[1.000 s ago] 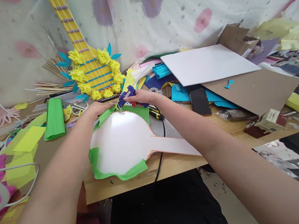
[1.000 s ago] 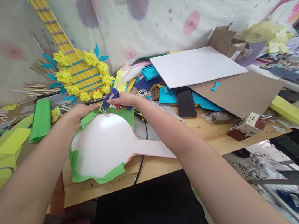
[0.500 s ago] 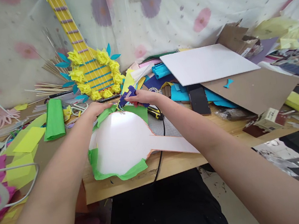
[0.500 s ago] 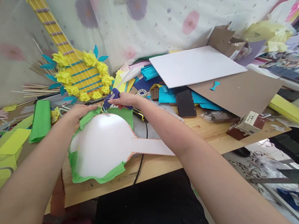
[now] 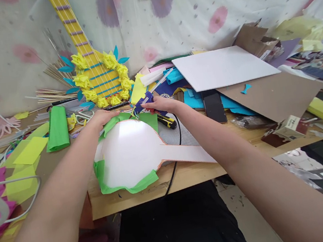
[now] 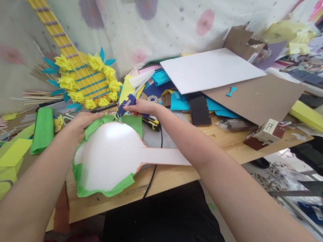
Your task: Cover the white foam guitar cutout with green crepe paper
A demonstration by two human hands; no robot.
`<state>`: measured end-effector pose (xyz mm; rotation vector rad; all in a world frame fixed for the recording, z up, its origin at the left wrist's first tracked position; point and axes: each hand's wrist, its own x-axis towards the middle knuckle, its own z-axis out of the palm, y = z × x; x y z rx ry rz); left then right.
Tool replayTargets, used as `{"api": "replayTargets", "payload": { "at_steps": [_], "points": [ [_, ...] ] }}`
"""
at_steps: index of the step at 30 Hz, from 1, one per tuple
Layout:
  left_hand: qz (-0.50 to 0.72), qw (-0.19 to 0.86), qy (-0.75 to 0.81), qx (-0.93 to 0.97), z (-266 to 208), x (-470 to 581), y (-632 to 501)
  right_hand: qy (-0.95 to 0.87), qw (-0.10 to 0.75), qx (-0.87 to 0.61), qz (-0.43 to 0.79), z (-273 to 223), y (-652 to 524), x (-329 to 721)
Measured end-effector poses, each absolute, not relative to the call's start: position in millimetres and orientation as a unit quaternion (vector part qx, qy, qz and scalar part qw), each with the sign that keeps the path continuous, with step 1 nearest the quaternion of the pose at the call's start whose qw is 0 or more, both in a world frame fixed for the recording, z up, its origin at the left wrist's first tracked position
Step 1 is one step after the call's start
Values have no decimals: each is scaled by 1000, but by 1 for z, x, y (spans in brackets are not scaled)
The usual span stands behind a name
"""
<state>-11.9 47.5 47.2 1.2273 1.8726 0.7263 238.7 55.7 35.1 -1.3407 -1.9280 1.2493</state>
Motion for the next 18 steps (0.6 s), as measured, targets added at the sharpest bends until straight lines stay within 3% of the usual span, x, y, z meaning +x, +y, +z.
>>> {"api": "replayTargets", "payload": {
  "at_steps": [18],
  "points": [
    [292, 379, 723, 498, 47, -16, 46, -676, 241, -506, 479, 39, 41, 260]
  ]
}}
